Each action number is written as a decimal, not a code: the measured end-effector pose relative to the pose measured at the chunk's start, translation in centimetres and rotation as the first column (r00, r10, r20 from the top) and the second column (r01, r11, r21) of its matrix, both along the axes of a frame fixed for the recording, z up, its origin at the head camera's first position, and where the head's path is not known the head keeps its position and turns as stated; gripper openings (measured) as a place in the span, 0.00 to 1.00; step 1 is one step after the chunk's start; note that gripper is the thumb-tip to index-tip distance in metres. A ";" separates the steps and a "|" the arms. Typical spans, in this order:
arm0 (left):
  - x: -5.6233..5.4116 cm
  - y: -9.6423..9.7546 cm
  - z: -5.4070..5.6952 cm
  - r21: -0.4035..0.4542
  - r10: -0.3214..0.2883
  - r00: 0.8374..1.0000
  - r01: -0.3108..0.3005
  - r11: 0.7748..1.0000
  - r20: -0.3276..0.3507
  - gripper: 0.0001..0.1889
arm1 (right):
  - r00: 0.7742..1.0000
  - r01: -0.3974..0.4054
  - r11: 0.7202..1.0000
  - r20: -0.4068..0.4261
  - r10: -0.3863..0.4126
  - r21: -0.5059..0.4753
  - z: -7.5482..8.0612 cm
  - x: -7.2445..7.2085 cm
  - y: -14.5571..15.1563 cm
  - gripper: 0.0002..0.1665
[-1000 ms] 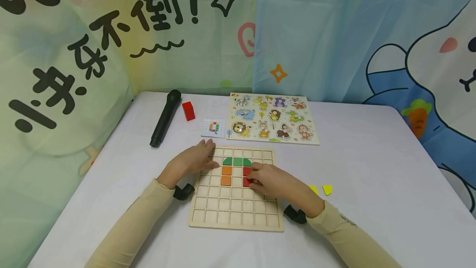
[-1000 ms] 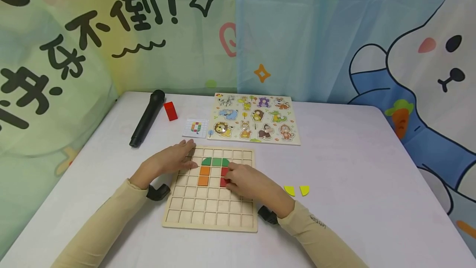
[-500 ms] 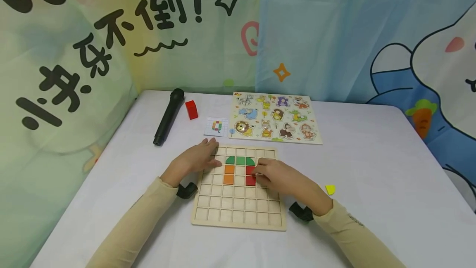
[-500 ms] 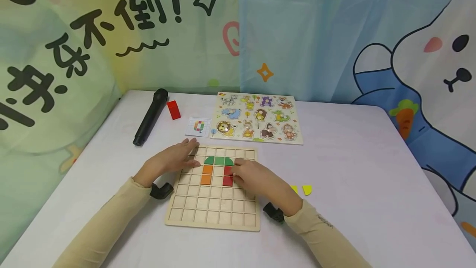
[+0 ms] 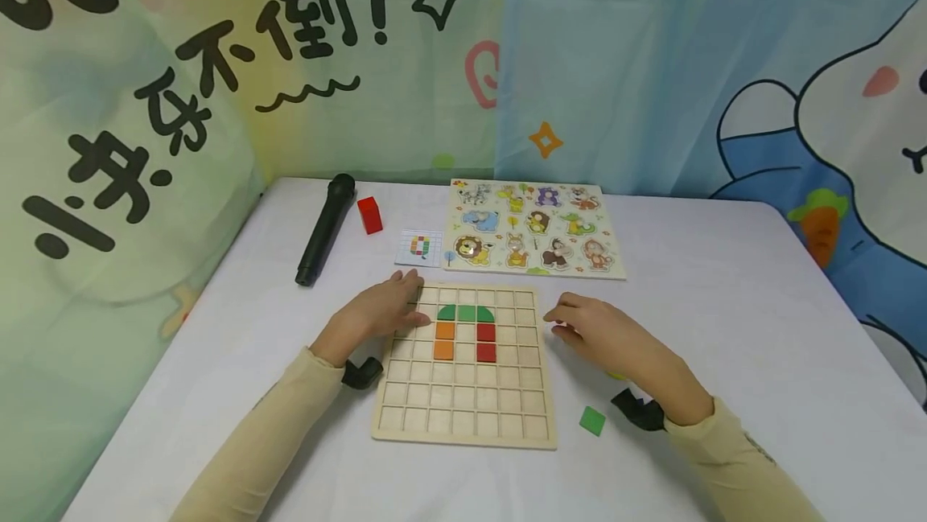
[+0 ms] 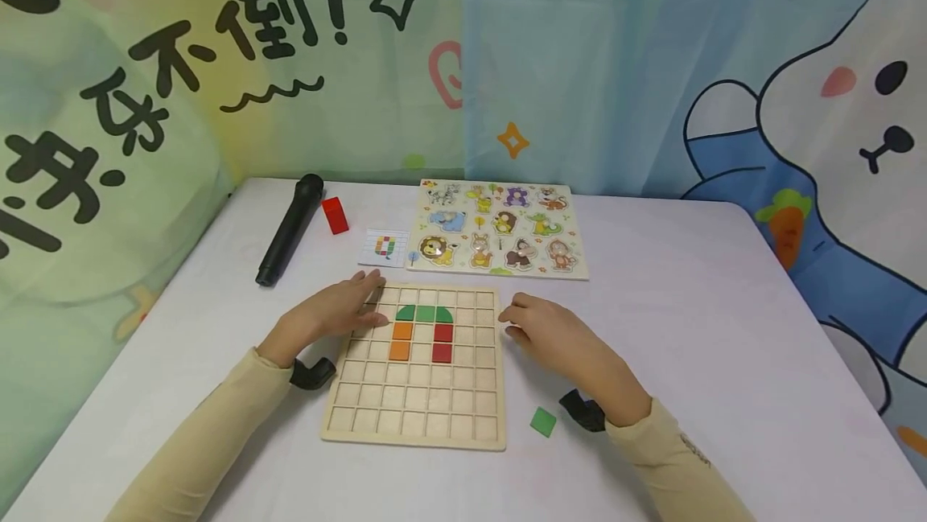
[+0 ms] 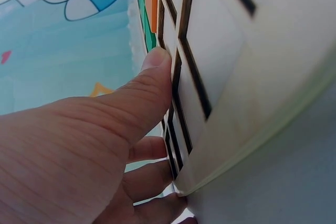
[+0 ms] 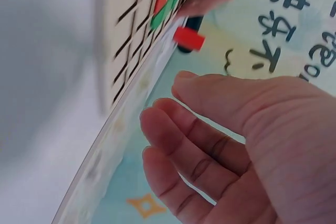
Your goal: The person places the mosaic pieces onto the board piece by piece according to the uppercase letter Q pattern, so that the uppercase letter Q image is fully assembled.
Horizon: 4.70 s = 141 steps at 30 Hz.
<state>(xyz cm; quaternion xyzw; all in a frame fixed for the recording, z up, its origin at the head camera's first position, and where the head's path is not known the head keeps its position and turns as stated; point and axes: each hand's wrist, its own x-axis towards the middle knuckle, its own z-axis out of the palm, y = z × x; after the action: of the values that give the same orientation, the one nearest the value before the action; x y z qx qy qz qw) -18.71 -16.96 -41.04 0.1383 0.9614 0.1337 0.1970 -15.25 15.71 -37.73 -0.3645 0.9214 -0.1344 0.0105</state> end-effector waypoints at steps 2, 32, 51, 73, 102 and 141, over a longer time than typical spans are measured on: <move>0.1 -0.1 0.0 0.003 0.012 1.000 -0.012 1.000 0.004 0.42 | 0.999 0.030 0.999 0.015 -0.030 0.013 0.2 0.2 1.0 0.10; 0.0 -0.1 0.1 0.044 0.027 1.000 -0.028 0.999 0.012 0.42 | 0.960 0.173 0.977 0.199 -0.195 0.125 -1.5 2.3 5.3 0.12; 0.1 0.0 0.2 0.054 0.016 1.000 -0.016 0.998 -0.002 0.42 | 0.991 0.032 0.992 0.124 -0.047 0.124 0.3 1.5 -1.0 0.09; 0.1 -0.1 0.3 0.036 -0.011 1.000 0.011 0.999 -0.009 0.40 | 0.970 -0.238 0.950 0.102 0.221 0.201 0.0 1.9 -9.8 0.09; 0.2 -0.1 0.3 0.013 -0.003 1.000 0.003 1.000 -0.014 0.40 | 0.953 -0.302 0.937 0.086 0.291 0.177 -1.5 2.2 -13.1 0.13; 0.1 -0.1 0.1 0.014 -0.008 1.000 0.009 1.000 -0.016 0.42 | 0.983 -0.179 0.950 -0.001 0.186 0.256 -1.3 2.3 -13.1 0.18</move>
<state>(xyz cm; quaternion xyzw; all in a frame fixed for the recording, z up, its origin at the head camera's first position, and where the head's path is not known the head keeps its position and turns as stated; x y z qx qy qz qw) -18.57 -17.04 -40.97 0.1448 0.9613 0.1386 0.1890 -12.93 2.66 -39.04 -0.4453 0.8934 -0.0086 0.0580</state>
